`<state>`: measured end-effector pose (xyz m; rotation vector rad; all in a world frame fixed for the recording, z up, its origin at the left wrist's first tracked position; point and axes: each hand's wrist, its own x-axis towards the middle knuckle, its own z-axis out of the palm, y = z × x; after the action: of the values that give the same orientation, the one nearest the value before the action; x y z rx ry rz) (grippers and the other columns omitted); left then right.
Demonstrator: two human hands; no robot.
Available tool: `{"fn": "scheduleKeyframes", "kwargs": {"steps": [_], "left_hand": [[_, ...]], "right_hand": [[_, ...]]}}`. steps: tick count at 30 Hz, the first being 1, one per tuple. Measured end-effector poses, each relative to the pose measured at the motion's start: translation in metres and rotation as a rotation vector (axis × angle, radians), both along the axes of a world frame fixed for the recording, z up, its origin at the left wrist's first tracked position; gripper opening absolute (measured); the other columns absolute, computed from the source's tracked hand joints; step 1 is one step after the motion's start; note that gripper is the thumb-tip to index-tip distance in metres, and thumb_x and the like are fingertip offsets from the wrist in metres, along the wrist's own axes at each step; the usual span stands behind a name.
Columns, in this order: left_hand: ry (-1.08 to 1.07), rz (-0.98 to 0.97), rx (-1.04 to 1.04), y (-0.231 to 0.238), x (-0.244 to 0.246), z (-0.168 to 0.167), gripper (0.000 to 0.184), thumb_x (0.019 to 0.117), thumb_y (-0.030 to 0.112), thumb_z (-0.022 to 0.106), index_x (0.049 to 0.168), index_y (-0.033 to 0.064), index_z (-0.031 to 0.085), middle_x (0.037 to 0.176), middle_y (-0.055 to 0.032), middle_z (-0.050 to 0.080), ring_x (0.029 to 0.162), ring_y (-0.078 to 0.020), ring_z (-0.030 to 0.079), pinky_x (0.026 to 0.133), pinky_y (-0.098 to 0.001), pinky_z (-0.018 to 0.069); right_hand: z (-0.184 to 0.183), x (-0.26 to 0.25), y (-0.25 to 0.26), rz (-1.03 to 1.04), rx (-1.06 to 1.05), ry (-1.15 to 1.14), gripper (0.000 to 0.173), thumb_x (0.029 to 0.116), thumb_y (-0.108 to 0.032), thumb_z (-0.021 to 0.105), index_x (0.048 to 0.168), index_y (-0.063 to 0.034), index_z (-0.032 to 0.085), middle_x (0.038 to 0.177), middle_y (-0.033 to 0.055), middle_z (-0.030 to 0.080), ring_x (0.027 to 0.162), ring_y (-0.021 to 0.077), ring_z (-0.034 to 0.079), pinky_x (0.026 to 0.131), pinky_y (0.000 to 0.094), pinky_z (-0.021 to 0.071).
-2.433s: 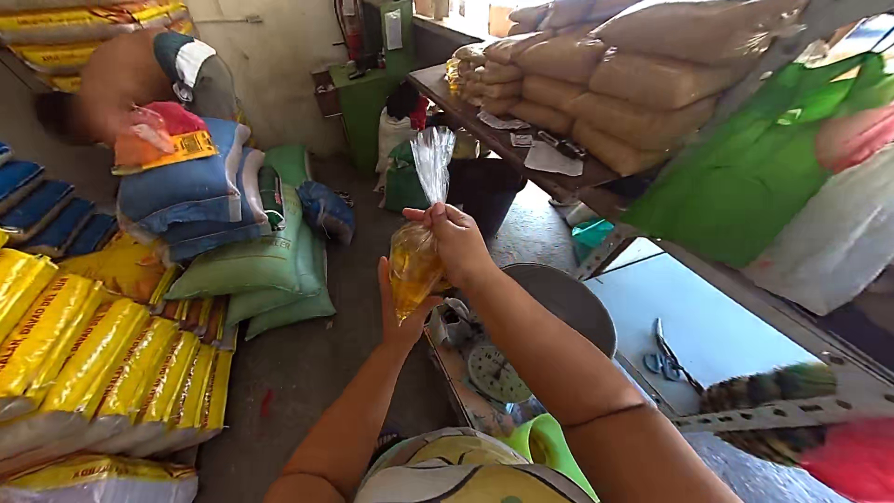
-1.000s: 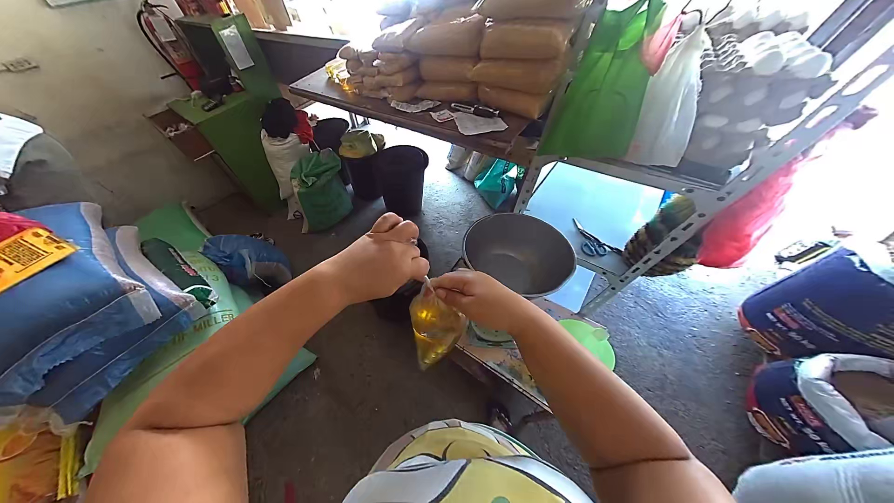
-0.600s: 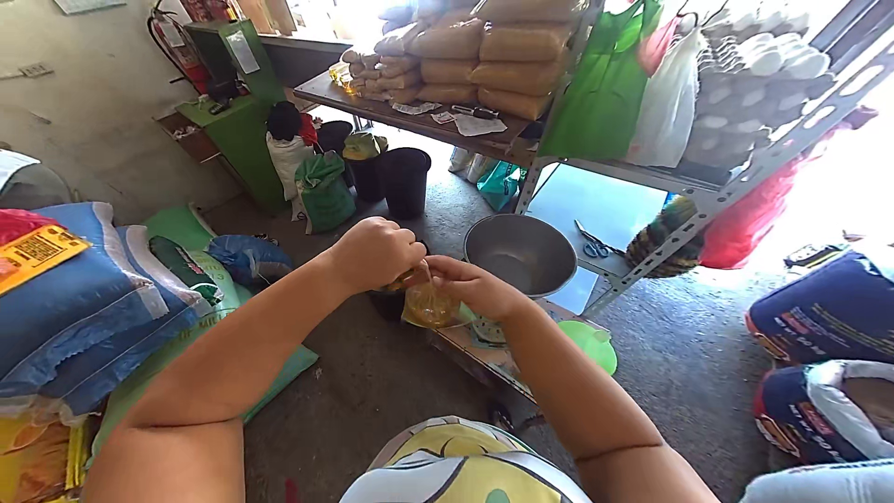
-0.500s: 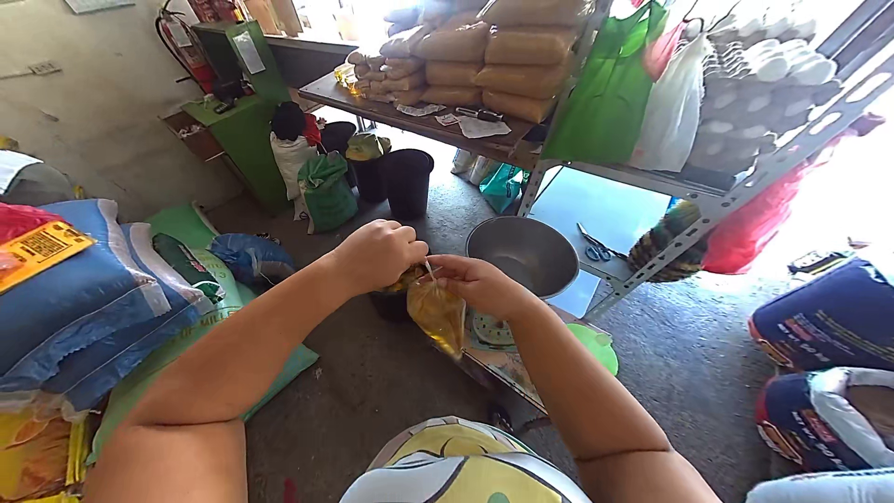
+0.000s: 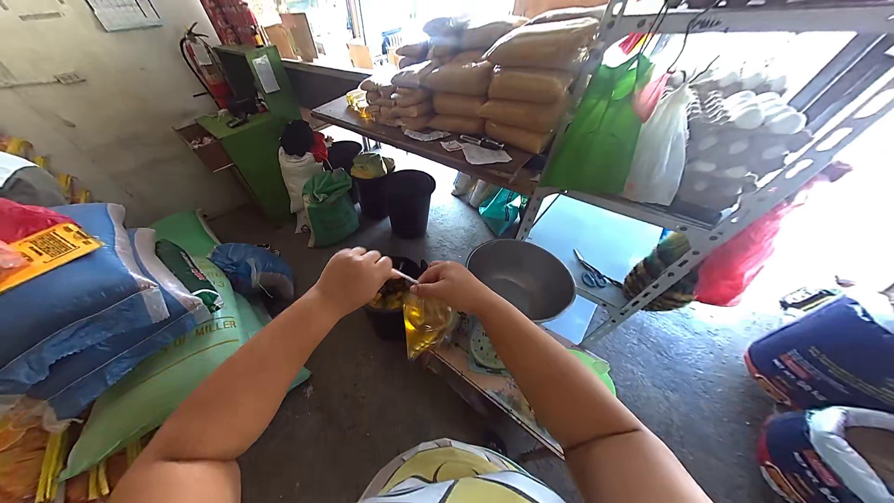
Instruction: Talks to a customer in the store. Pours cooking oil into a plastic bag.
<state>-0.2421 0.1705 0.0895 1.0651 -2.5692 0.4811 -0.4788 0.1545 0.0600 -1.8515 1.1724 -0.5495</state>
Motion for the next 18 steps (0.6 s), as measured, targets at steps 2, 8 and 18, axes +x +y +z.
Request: {"fn": "scheduleKeyframes", "kwargs": {"steps": [2,8,18], "left_hand": [[0.145,0.200,0.264,0.012,0.008,-0.017,0.040,0.1084,0.029,0.051,0.088,-0.0009,0.067,0.082,-0.0176,0.068,0.083,-0.0357,0.071,0.074,-0.0533,0.0575],[1.826,0.107,0.934,0.084,-0.028,-0.032,0.036,0.1116,0.016,0.025,0.090,0.0098,0.053,0.067,0.0055,0.050,0.054,-0.0035,0.049,0.054,-0.0183,0.0464],[1.753,-1.038,0.940,0.064,-0.038,-0.022,0.016,0.1004,0.023,0.062,0.097,0.0160,0.077,0.089,0.0037,0.075,0.084,-0.0033,0.071,0.078,-0.0190,0.0572]], "right_hand": [[0.007,0.015,-0.007,-0.018,-0.135,0.209,0.026,0.0966,-0.034,0.072,0.095,-0.0093,0.080,0.098,0.0093,0.068,0.095,0.0248,0.065,0.086,0.0507,0.0524],[0.039,0.074,0.003,0.017,-0.602,0.148,0.015,0.0982,-0.014,0.067,0.100,-0.0080,0.080,0.099,0.0126,0.072,0.091,0.0292,0.071,0.083,0.0526,0.0585],[0.134,0.062,0.089,0.362,-0.506,-0.488,0.012,0.0907,0.001,0.070,0.089,-0.0066,0.079,0.096,0.0038,0.070,0.086,0.0073,0.066,0.072,0.0227,0.0579]]}}
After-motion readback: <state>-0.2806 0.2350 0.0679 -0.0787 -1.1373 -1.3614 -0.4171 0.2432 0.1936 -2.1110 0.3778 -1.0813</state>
